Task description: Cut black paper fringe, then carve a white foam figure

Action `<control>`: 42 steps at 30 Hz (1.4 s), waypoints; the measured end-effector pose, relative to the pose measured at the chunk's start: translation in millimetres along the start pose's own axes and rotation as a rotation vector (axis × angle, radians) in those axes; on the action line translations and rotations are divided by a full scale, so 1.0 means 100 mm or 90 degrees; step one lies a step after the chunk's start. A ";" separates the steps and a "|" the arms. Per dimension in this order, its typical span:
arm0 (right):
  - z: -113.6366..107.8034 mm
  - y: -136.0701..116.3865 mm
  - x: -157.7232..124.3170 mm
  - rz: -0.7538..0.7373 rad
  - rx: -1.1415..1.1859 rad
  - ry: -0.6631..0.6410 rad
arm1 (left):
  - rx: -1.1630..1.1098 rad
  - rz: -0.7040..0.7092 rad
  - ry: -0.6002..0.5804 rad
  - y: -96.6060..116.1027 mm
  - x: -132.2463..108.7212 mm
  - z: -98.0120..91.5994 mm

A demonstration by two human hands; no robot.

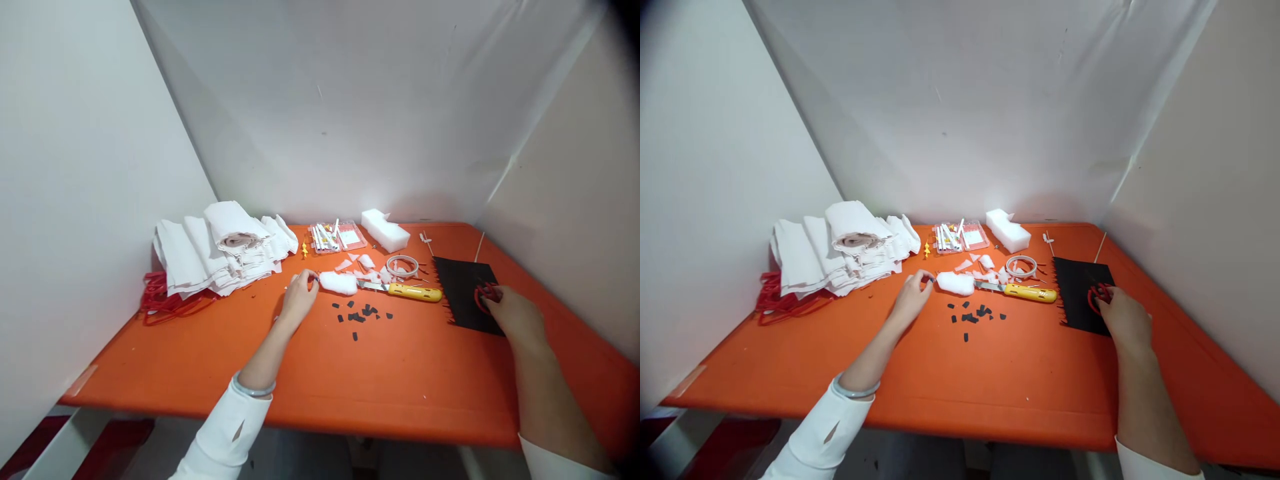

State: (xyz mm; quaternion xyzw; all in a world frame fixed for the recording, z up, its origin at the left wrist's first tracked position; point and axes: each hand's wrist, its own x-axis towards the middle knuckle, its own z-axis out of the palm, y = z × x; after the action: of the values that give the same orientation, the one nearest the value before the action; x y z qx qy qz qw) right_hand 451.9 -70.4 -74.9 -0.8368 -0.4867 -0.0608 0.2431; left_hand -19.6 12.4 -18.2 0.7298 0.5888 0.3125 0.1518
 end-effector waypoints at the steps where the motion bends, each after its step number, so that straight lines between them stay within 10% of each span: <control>1: 0.00 0.01 0.00 0.012 0.000 0.001 | 0.005 0.004 -0.009 0.01 -0.01 0.00; 14: -0.16 -0.22 -0.07 -0.036 -0.009 -0.006 | 0.055 0.125 -0.108 -0.06 0.07 0.16; 20: -0.32 -0.83 -0.14 -0.131 0.013 0.048 | 0.090 0.130 -0.117 -0.13 0.18 0.14; 29: -0.17 -1.96 -0.51 -0.167 0.708 -0.456 | -0.205 0.255 -0.104 0.25 -0.17 0.13; 34: 0.00 -1.90 -0.65 -0.175 0.685 -0.463 | -0.290 0.178 -0.257 0.36 -0.28 0.23; 42: 0.02 -1.90 -0.68 -0.195 0.616 -0.449 | -0.309 0.088 -0.296 0.24 -0.18 0.19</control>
State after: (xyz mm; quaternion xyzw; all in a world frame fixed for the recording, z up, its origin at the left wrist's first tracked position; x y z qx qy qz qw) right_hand 256.5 -45.4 -33.3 -0.5219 -0.6248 0.4130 0.4083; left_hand 9.0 -8.4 -23.1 0.7622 0.3964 0.2782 0.4295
